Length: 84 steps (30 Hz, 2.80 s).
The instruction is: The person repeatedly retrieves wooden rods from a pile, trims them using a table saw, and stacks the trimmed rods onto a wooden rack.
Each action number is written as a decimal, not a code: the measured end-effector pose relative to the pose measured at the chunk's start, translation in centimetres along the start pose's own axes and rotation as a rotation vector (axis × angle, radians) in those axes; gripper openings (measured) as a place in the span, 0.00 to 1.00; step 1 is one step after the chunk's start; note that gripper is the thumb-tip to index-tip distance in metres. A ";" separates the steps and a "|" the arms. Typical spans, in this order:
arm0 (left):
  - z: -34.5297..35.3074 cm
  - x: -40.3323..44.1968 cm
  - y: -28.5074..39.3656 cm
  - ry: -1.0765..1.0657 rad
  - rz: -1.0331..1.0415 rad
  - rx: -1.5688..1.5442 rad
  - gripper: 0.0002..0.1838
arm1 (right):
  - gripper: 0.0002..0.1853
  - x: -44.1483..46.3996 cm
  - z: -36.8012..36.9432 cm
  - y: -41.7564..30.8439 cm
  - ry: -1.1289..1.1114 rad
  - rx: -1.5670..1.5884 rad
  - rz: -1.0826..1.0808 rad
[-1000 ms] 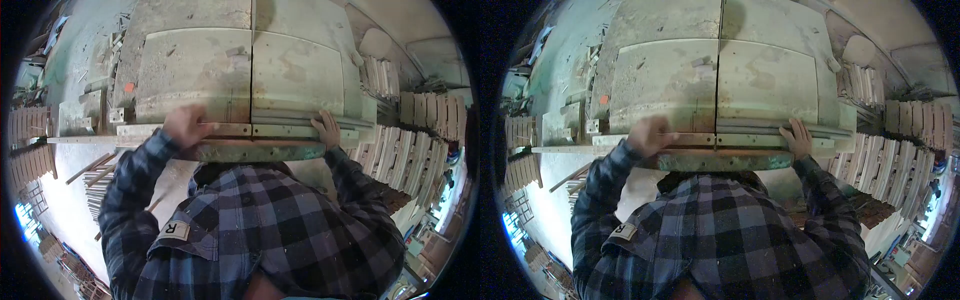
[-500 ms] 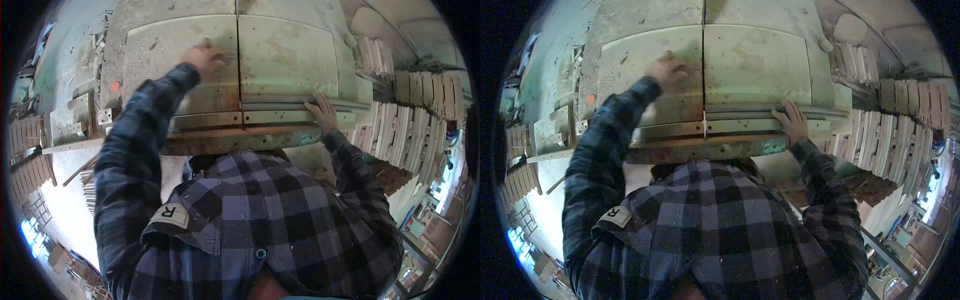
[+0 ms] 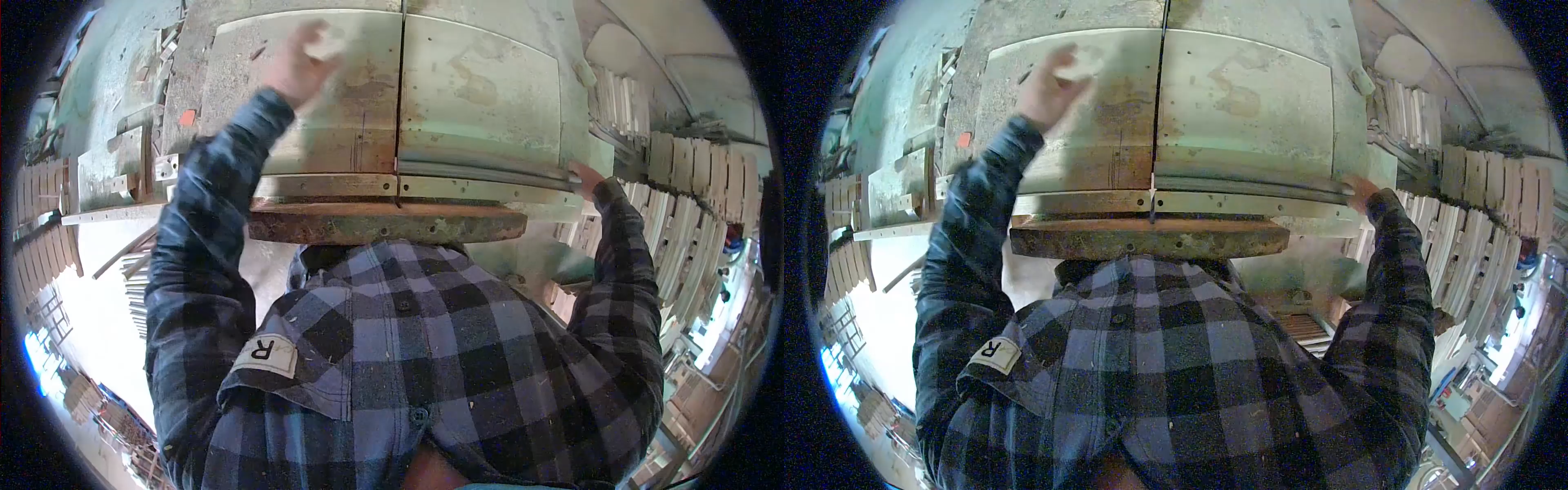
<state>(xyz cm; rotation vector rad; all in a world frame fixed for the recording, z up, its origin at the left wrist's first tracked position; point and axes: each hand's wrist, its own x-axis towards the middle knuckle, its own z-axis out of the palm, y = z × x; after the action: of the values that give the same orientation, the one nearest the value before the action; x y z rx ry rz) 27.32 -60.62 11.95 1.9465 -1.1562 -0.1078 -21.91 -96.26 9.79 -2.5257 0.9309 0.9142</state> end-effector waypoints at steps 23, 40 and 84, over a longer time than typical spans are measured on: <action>-8.4 -12.6 -1.8 -0.369 -0.213 0.531 0.07 | 0.25 3.6 -1.7 -37.8 -0.051 0.517 -0.733; -9.5 -14.2 -3.5 -0.252 -0.236 0.492 0.10 | 0.18 1.2 -1.6 -29.7 0.209 0.067 -0.461; -9.4 -14.8 -3.8 -0.164 -0.151 0.465 0.08 | 0.14 -2.4 0.2 -26.0 0.076 0.685 -0.295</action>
<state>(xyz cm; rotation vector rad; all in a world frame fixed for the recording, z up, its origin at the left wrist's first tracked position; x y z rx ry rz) 25.76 -42.79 10.45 2.4749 -1.2165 -0.0842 -6.12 -75.67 12.65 -2.0282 0.7030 0.3281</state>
